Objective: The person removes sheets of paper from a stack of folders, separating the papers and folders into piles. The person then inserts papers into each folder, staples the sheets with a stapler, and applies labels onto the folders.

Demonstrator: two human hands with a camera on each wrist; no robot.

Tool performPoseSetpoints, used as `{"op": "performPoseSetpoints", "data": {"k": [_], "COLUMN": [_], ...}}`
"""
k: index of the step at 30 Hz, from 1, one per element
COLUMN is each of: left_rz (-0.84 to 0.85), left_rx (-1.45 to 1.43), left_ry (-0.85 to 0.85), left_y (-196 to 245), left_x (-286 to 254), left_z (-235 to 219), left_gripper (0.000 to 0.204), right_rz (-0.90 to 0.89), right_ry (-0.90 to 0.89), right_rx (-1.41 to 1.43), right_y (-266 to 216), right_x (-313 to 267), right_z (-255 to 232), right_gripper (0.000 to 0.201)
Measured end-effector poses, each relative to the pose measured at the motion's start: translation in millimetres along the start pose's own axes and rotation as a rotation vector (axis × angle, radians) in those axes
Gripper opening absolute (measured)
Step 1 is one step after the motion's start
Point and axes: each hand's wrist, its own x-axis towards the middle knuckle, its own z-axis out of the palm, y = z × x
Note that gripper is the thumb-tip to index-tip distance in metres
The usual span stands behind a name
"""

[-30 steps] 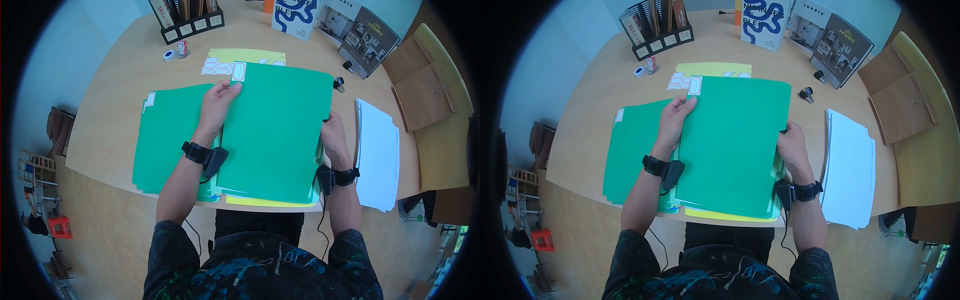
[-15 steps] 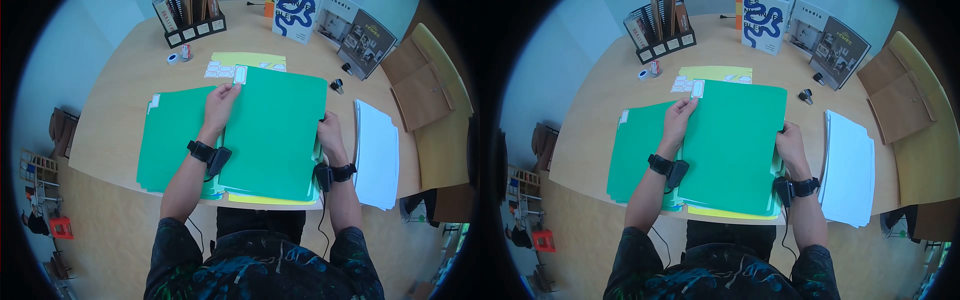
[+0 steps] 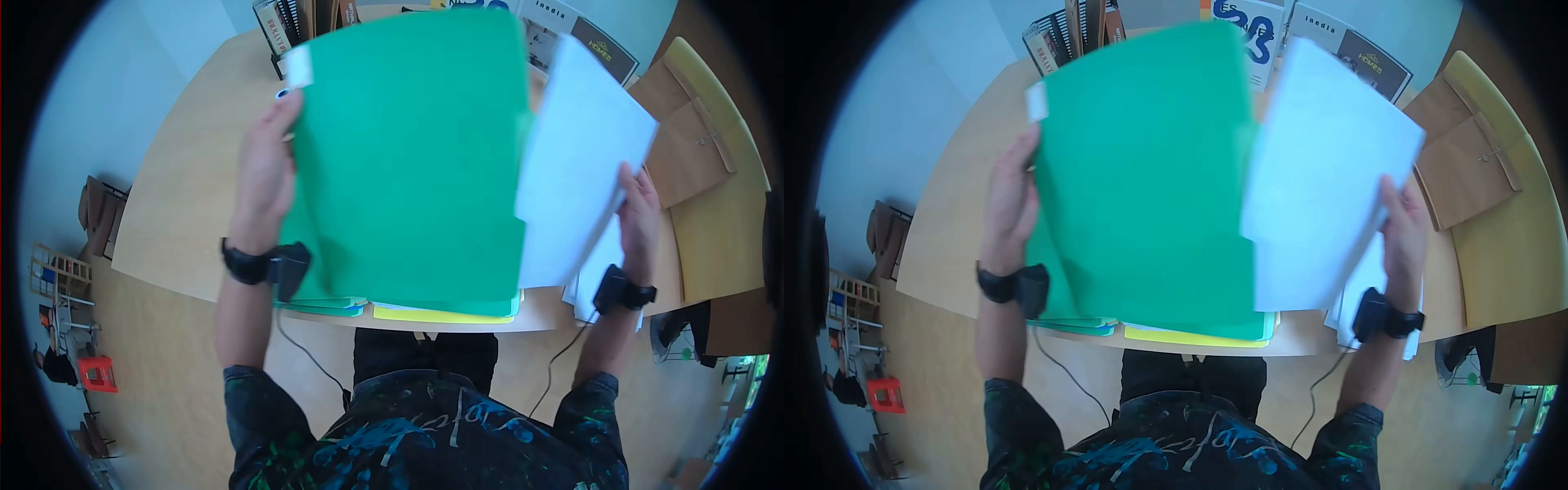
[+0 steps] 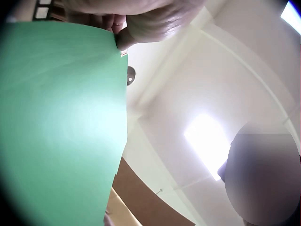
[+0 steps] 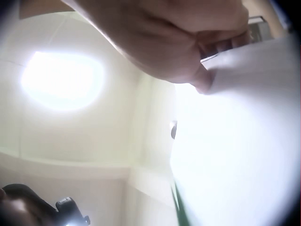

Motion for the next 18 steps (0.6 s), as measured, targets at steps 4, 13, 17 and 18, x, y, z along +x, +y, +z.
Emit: {"op": "performPoseSetpoints", "data": {"k": [4,13,17,18], "left_rz": [-0.01,-0.171,-0.084,0.062], "left_rx": [0.118,0.859,1.089,1.265], "left_ry": [0.177,0.25,0.295,0.284], "left_y": [11,-72,-77,-74], "left_x": [29,48,39,36], "left_z": [-85,-209,-206,-195], "left_gripper": [0.032,0.042,0.045,0.046], "right_rz": [-0.005,0.183,0.174,0.05], "right_ry": [0.176,0.351,0.547,0.568], "right_rx": [-0.173,-1.03,-1.313,-1.41], "right_y": [16,97,103,90], "right_x": [11,-6,-6,-8], "right_z": [-101,-177,-166,-151], "right_gripper": [0.034,0.039,0.048,0.052]}}
